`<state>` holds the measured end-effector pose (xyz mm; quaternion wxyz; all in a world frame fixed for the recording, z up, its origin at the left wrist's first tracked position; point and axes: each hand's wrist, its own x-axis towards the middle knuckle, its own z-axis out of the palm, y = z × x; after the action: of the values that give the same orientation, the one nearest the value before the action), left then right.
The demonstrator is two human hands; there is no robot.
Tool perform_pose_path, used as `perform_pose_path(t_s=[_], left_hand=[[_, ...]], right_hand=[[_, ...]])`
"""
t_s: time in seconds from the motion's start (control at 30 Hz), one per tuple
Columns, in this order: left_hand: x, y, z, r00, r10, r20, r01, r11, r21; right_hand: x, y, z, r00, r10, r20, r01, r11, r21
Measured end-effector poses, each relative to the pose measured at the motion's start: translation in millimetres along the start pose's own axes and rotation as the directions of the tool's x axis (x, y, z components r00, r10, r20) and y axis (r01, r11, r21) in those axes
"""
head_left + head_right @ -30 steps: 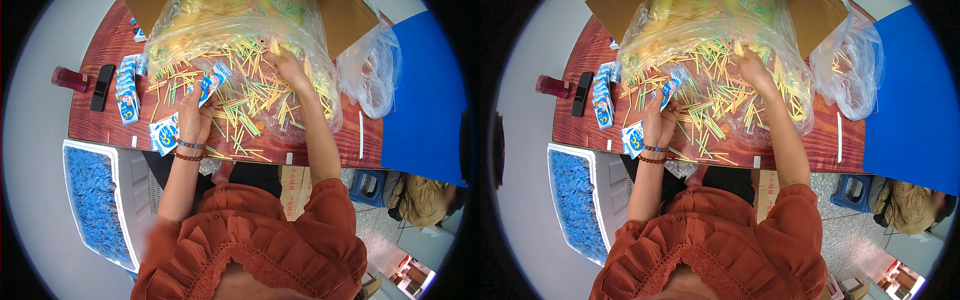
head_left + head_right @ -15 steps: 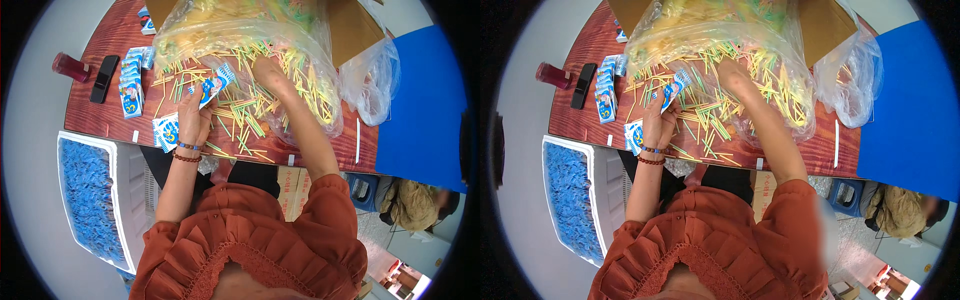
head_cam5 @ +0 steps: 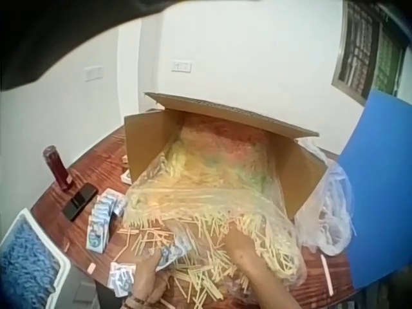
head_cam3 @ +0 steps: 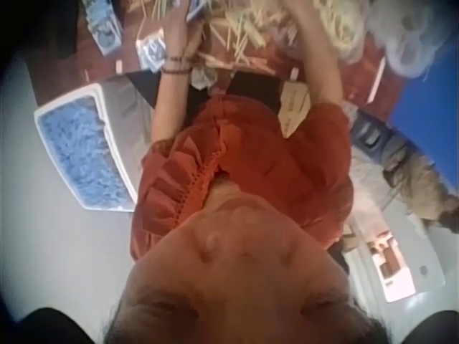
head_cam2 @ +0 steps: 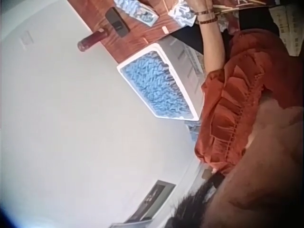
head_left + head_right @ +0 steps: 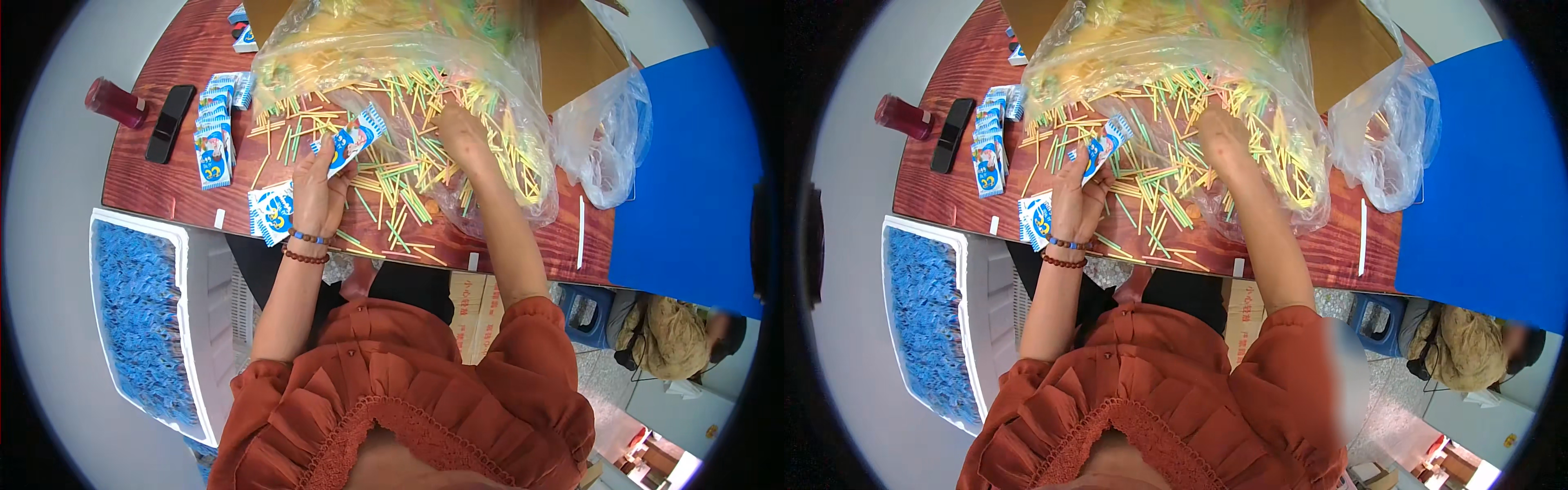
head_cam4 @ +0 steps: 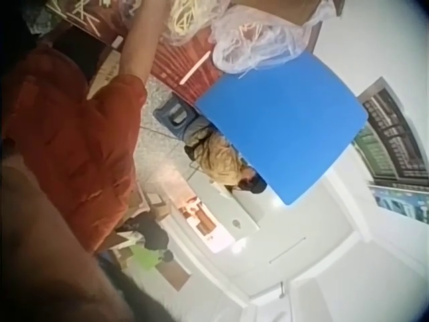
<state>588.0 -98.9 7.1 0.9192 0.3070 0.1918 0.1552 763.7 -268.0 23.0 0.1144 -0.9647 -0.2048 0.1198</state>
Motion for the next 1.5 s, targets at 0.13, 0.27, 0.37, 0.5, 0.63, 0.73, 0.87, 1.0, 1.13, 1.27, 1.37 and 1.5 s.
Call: perform_pose_path(t_s=[0.13,0.27,0.37,0.5,0.63,0.73,0.87,1.0,1.13,1.27,1.37,1.5], left_hand=[[0.0,1.9,-4.6,1.000,-0.007,-0.004,0.007,1.000,-0.022],[-2.1,5.1,-7.5,1.000,-0.001,0.008,0.001,1.000,-0.013],[0.7,5.8,-9.5,1.000,0.001,-0.010,-0.002,0.999,-0.053],[-0.7,3.9,-6.4,1.000,-0.015,0.017,0.016,0.998,-0.059],[-3.4,6.5,-2.5,1.000,-0.014,-0.007,0.014,0.999,-0.033],[-4.6,8.3,-6.2,1.000,0.000,-0.002,0.000,1.000,-0.028],[-4.1,7.1,-7.2,1.000,0.006,0.001,-0.006,1.000,-0.029],[-1.1,2.3,3.1,1.000,-0.015,0.003,0.015,1.000,-0.019],[10.9,-8.2,17.0,0.999,-0.040,0.026,0.040,0.999,0.008],[25.8,-19.5,48.9,0.998,-0.022,0.063,0.020,0.999,0.039],[40.5,-22.0,69.2,0.970,-0.035,0.242,-0.007,0.985,0.171],[53.7,-31.3,83.0,0.984,-0.120,0.132,0.095,0.978,0.186]], right_hand=[[18.2,5.0,11.8,0.992,-0.016,-0.129,0.032,0.991,0.131],[9.0,12.3,-8.0,0.990,-0.004,-0.143,0.043,0.961,0.273],[-3.3,4.9,-3.6,0.995,-0.002,-0.095,0.015,0.989,0.145],[-14.4,-21.0,-7.3,0.997,-0.058,-0.057,0.057,0.998,-0.012],[0.7,-31.0,3.8,1.000,-0.026,0.013,0.027,0.992,-0.120],[15.4,-14.6,14.1,0.997,-0.048,0.054,0.052,0.996,-0.072],[5.0,18.2,-11.6,0.957,-0.057,0.284,-0.153,0.732,0.663],[-6.0,31.2,-2.1,0.957,-0.170,0.233,-0.200,0.191,0.961],[-24.3,22.8,-5.1,0.975,-0.134,0.178,-0.197,-0.150,0.969],[-25.0,22.6,6.4,0.887,-0.436,0.149,-0.237,-0.155,0.959],[-36.3,7.8,3.3,0.837,-0.528,0.144,-0.272,-0.173,0.947],[-40.3,5.1,4.3,0.817,-0.554,0.163,-0.315,-0.191,0.930]])
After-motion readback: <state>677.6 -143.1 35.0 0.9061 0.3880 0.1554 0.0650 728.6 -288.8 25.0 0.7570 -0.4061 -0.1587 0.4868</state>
